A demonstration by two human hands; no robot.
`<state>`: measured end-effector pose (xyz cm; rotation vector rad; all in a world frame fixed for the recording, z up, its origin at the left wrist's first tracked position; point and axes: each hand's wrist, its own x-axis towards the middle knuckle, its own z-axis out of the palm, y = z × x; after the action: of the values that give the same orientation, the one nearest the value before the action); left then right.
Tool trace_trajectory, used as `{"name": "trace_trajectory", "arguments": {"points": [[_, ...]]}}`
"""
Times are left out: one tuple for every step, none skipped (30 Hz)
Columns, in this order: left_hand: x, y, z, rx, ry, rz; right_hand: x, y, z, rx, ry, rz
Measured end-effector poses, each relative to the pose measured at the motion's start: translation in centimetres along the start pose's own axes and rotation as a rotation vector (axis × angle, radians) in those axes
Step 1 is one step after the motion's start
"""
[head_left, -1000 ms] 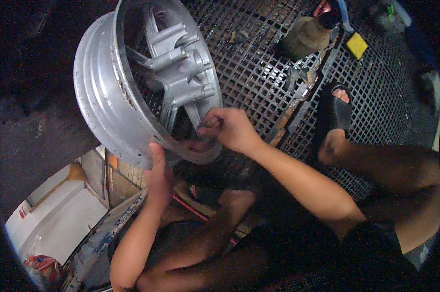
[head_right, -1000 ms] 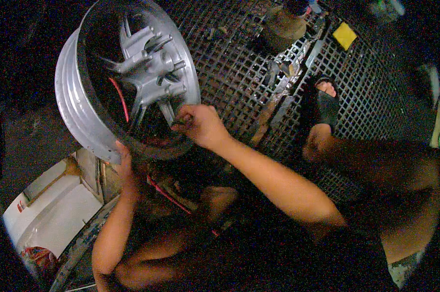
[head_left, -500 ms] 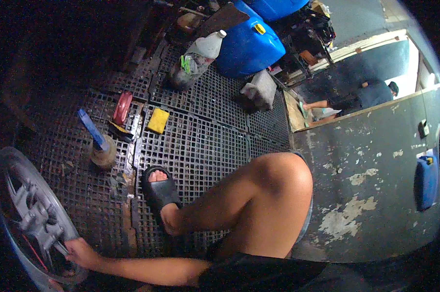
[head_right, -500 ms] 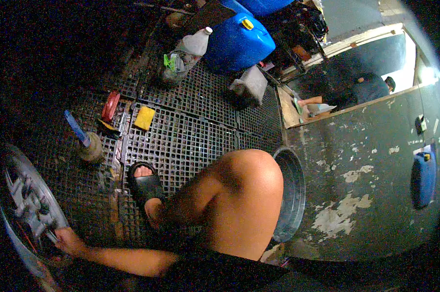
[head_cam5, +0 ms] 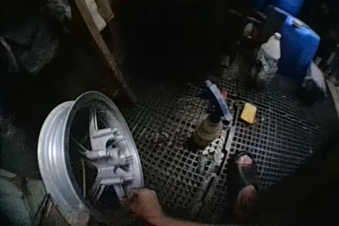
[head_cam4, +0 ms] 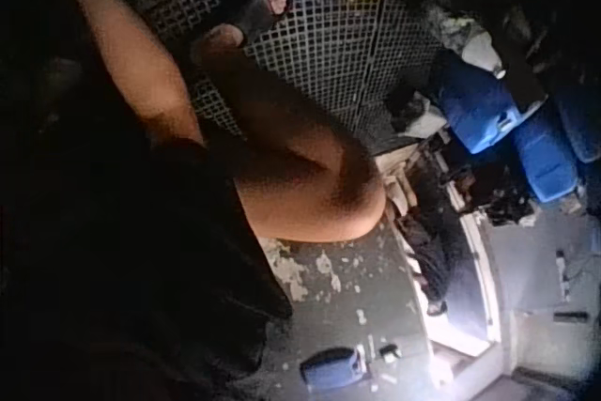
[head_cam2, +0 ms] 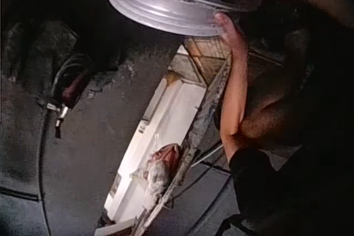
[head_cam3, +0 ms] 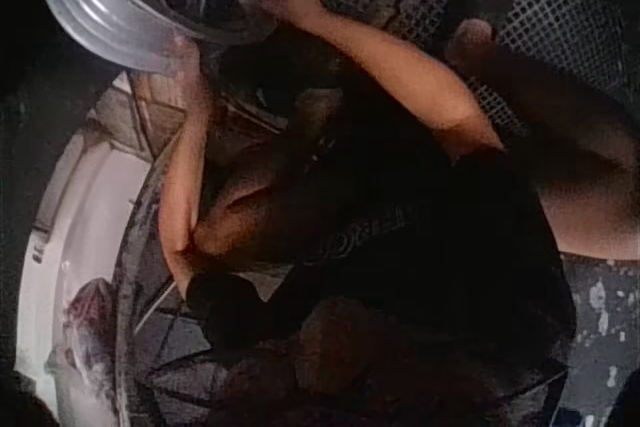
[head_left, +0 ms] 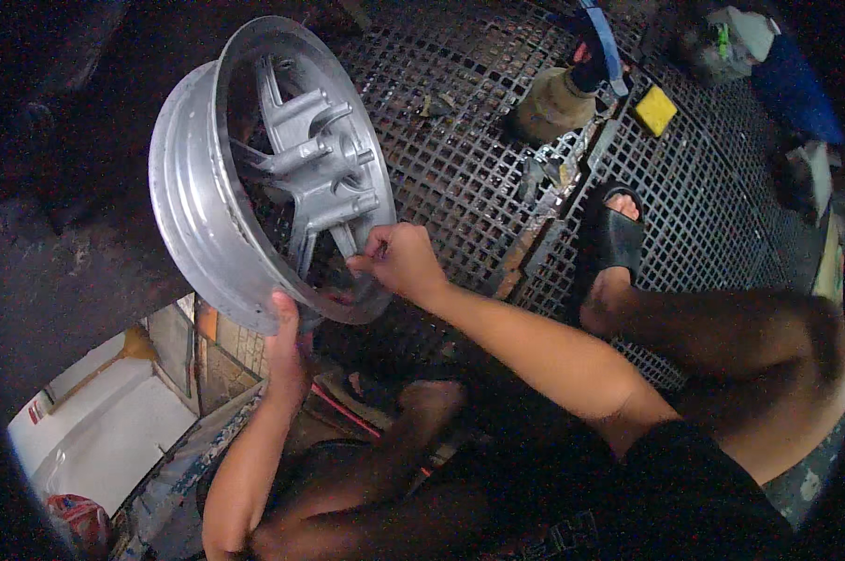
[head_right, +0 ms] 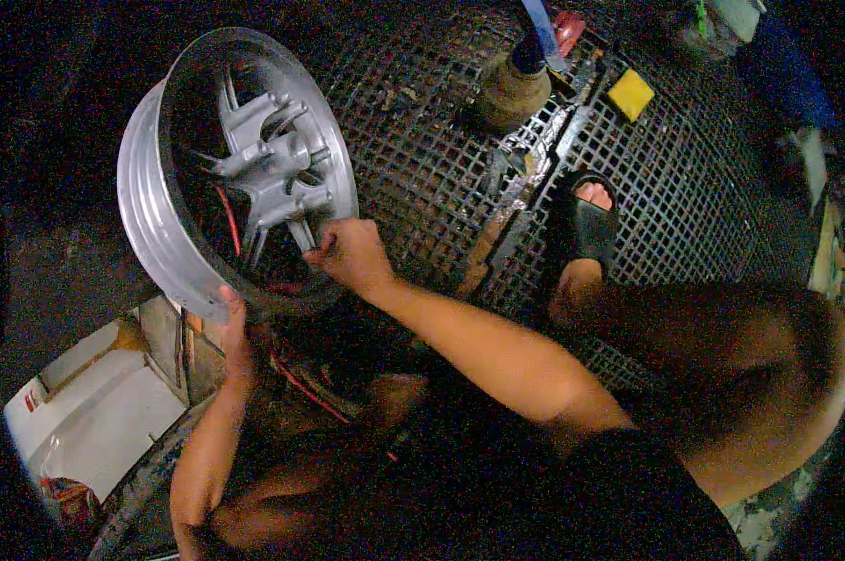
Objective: The person scrubs a silver wheel rim using a wire brush and a yellow sponge. The person rotates the rim to access different areas and continues scrubbing the spokes and inner surfaces.
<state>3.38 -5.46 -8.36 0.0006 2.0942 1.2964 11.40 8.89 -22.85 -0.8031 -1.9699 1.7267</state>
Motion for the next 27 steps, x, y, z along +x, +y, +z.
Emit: {"name": "trace_trajectory", "arguments": {"points": [[0.5,0.2,0.6,0.021,-0.018,-0.026,0.5,0.3,-0.4,-0.013,-0.020,0.023],[1.0,0.8,1.0,-0.068,-0.086,-0.032,1.2,0.4,-0.4,-0.007,0.007,0.047],[0.8,0.6,1.0,-0.154,-0.164,-0.034,0.6,0.5,0.1,-0.003,0.046,0.072],[1.0,0.3,0.9,-0.150,-0.192,0.003,0.0,0.6,0.6,0.000,0.086,0.096],[1.2,0.0,0.7,-0.146,-0.221,0.041,-0.1,0.8,0.9,0.005,0.097,0.079],[1.4,-0.1,0.4,-0.145,-0.250,0.086,0.6,0.9,1.0,0.008,0.110,0.053],[1.0,-0.3,0.3,-0.151,-0.212,0.063,0.8,0.9,1.2,0.012,0.124,0.029],[0.5,-0.5,0.4,-0.156,-0.175,0.041,0.6,0.6,1.7,0.064,0.142,0.038],[0.5,-0.3,0.3,-0.153,-0.151,0.027,1.0,0.3,2.3,0.113,0.160,0.043],[0.5,-0.2,0.3,-0.152,-0.129,0.009,1.3,0.2,2.6,0.163,0.179,0.048],[0.5,-0.2,0.1,-0.140,-0.119,-0.003,0.5,0.2,2.2,0.097,0.134,0.048],[0.7,0.2,-0.1,-0.144,-0.104,0.023,-0.7,0.1,1.8,0.039,0.090,0.030],[1.0,0.4,-0.3,-0.149,-0.090,0.041,-1.4,0.0,1.4,-0.022,0.042,0.018],[1.4,0.5,0.2,-0.175,-0.079,0.079,-0.9,0.1,1.3,-0.013,0.038,-0.009],[1.2,0.4,0.5,-0.199,-0.064,0.107,-0.4,-0.2,0.7,-0.003,0.026,-0.026],[1.2,0.4,0.3,-0.185,-0.087,0.099,0.5,-0.2,0.4,0.002,0.024,-0.041],[1.2,0.4,0.2,-0.171,-0.111,0.091,1.7,-0.3,0.4,-0.031,0.033,-0.044],[1.1,0.4,0.0,-0.159,-0.128,0.083,1.6,-0.4,0.6,-0.027,0.038,-0.030],[0.9,0.5,0.5,-0.151,-0.059,0.119,1.5,-0.6,0.6,-0.025,0.043,-0.017],[0.8,0.7,0.7,-0.134,-0.061,0.128,1.4,-0.7,0.7,-0.022,0.049,-0.003],[0.7,0.8,0.8,-0.118,-0.063,0.136,0.8,-0.4,0.6,-0.033,0.037,-0.024],[0.8,0.8,0.7,-0.102,-0.066,0.144,-0.1,-0.1,0.4,-0.045,0.024,-0.045],[1.2,0.6,0.3,-0.149,-0.074,0.123,-0.7,0.2,0.4,-0.057,0.012,-0.065],[1.7,0.1,0.1,-0.199,-0.090,0.092,-0.3,0.2,0.2,-0.055,0.008,-0.057],[1.8,0.0,-0.1,-0.245,-0.092,0.065,0.7,0.1,0.3,-0.042,-0.006,-0.053],[1.4,0.3,-0.1,-0.219,-0.096,0.058,1.3,-0.2,0.4,-0.029,-0.019,-0.049],[1.2,0.8,-0.1,-0.197,-0.108,0.055,0.5,-0.3,1.0,-0.050,0.044,-0.046]]}}
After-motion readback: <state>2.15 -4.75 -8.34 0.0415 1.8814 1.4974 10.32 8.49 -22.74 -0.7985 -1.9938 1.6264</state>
